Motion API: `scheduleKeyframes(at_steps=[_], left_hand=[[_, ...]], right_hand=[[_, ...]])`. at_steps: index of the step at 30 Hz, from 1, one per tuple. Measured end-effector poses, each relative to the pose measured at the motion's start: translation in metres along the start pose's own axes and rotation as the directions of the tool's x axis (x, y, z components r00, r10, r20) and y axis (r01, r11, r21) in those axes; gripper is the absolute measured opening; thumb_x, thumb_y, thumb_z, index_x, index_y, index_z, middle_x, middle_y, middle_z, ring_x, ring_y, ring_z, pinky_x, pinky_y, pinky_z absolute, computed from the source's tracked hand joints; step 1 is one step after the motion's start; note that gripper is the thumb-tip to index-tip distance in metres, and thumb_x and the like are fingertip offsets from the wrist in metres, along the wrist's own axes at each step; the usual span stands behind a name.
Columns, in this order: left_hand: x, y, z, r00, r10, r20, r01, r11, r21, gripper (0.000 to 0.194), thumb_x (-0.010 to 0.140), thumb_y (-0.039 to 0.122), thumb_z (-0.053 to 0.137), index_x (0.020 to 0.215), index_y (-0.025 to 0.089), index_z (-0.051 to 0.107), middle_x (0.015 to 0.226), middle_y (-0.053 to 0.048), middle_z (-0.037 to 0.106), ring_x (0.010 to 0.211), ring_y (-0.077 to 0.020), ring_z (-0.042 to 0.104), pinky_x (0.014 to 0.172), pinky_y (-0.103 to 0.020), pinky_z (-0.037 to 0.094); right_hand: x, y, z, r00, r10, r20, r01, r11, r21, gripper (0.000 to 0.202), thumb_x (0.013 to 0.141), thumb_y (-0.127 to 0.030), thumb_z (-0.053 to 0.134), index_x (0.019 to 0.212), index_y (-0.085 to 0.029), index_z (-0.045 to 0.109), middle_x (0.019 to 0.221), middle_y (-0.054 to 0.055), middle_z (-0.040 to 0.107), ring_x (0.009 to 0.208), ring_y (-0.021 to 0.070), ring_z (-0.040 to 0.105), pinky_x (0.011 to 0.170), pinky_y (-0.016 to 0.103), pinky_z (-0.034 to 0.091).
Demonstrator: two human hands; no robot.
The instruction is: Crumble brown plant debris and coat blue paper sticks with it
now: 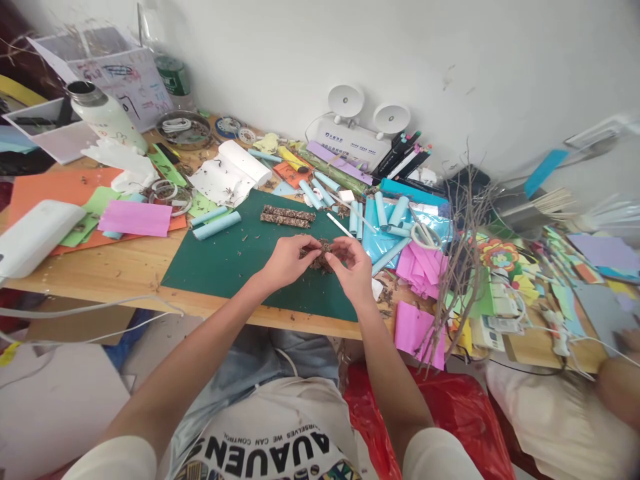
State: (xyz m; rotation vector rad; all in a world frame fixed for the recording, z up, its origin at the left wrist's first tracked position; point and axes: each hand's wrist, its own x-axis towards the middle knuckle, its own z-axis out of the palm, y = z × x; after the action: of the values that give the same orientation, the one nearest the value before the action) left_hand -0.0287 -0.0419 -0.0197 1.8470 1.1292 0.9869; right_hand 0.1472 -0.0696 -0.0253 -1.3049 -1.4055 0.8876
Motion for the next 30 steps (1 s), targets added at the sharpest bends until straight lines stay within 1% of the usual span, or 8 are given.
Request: scheduleKeyframes(at_steps=[3,6,9,14,18,22,27,30], left_hand=[[0.000,0.002,0.000,1.000,-0.014,0.012,0.014,1.000,-0.009,0.013,0.087,0.023,0.060,0.090,0.018,0.072,0.085,-0.002,0.075,0.075,-0.0147,0.065,0.070,-0.024,0.048],[0.000,0.003,0.001,0.998,-0.065,-0.008,0.064,0.996,-0.060,0.017,0.088,0.027,0.059,0.090,0.018,0.073,0.085,-0.002,0.075,0.073,-0.0148,0.065,0.068,-0.024,0.048],[-0.001,0.002,0.004,0.992,-0.121,-0.047,0.114,0.986,-0.125,0.021,0.089,0.032,0.058,0.089,0.018,0.074,0.085,-0.003,0.075,0.074,-0.0156,0.065,0.067,-0.024,0.047],[-0.002,-0.001,0.006,0.988,-0.145,-0.047,0.135,0.975,-0.179,0.027,0.092,0.035,0.054,0.092,0.018,0.075,0.087,-0.003,0.075,0.078,-0.0166,0.065,0.070,-0.024,0.047],[-0.003,-0.001,0.006,0.986,-0.151,-0.077,0.141,0.982,-0.123,0.026,0.091,0.034,0.055,0.088,0.016,0.074,0.077,-0.002,0.072,0.067,-0.0138,0.060,0.063,-0.024,0.042],[-0.004,0.002,0.009,0.985,-0.132,-0.110,0.123,0.989,-0.082,0.027,0.092,0.033,0.054,0.085,0.015,0.073,0.074,-0.002,0.070,0.063,-0.0125,0.055,0.060,-0.024,0.040],[-0.007,0.005,0.013,0.985,-0.147,-0.095,0.137,0.985,-0.105,0.027,0.093,0.029,0.052,0.081,0.016,0.071,0.073,-0.002,0.070,0.067,-0.0139,0.059,0.063,-0.024,0.042],[-0.010,0.002,0.016,0.994,-0.085,-0.066,0.086,0.996,0.006,0.026,0.094,0.024,0.049,0.085,0.017,0.071,0.081,-0.004,0.072,0.073,-0.0157,0.062,0.068,-0.025,0.044]], right_hand=[[0.000,-0.006,-0.001,0.992,-0.116,0.046,0.120,0.987,-0.107,0.040,0.081,-0.025,0.071,0.120,-0.027,0.065,0.107,0.004,0.071,0.091,0.0181,0.068,0.084,0.034,0.056],[0.002,-0.006,0.002,0.978,-0.199,0.066,0.209,0.952,-0.223,0.021,0.084,-0.024,0.067,0.105,-0.025,0.074,0.104,0.005,0.075,0.093,0.0196,0.070,0.088,0.036,0.056],[0.002,-0.004,0.007,0.963,-0.271,-0.004,0.260,0.929,-0.264,0.017,0.086,-0.025,0.064,0.099,-0.023,0.076,0.099,0.006,0.076,0.090,0.0196,0.071,0.086,0.036,0.057],[0.002,-0.004,0.010,0.962,-0.271,-0.047,0.249,0.931,-0.266,0.018,0.088,-0.025,0.062,0.099,-0.023,0.077,0.097,0.006,0.075,0.089,0.0191,0.070,0.085,0.035,0.057],[0.002,-0.007,0.010,0.975,-0.223,0.017,0.221,0.950,-0.221,0.019,0.085,-0.025,0.066,0.101,-0.023,0.076,0.099,0.006,0.075,0.089,0.0186,0.071,0.084,0.034,0.058],[0.001,-0.011,0.012,0.975,-0.221,-0.022,0.210,0.947,-0.242,0.015,0.085,-0.026,0.067,0.095,-0.022,0.077,0.094,0.006,0.075,0.085,0.0184,0.071,0.080,0.033,0.058],[-0.001,-0.011,0.015,0.941,-0.337,-0.017,0.306,0.874,-0.378,0.016,0.088,-0.022,0.060,0.092,-0.021,0.075,0.089,0.007,0.074,0.080,0.0179,0.070,0.076,0.032,0.058],[-0.002,-0.006,0.015,0.908,-0.418,0.005,0.372,0.802,-0.468,0.017,0.089,-0.020,0.057,0.091,-0.021,0.074,0.088,0.007,0.073,0.081,0.0184,0.069,0.077,0.033,0.058]])
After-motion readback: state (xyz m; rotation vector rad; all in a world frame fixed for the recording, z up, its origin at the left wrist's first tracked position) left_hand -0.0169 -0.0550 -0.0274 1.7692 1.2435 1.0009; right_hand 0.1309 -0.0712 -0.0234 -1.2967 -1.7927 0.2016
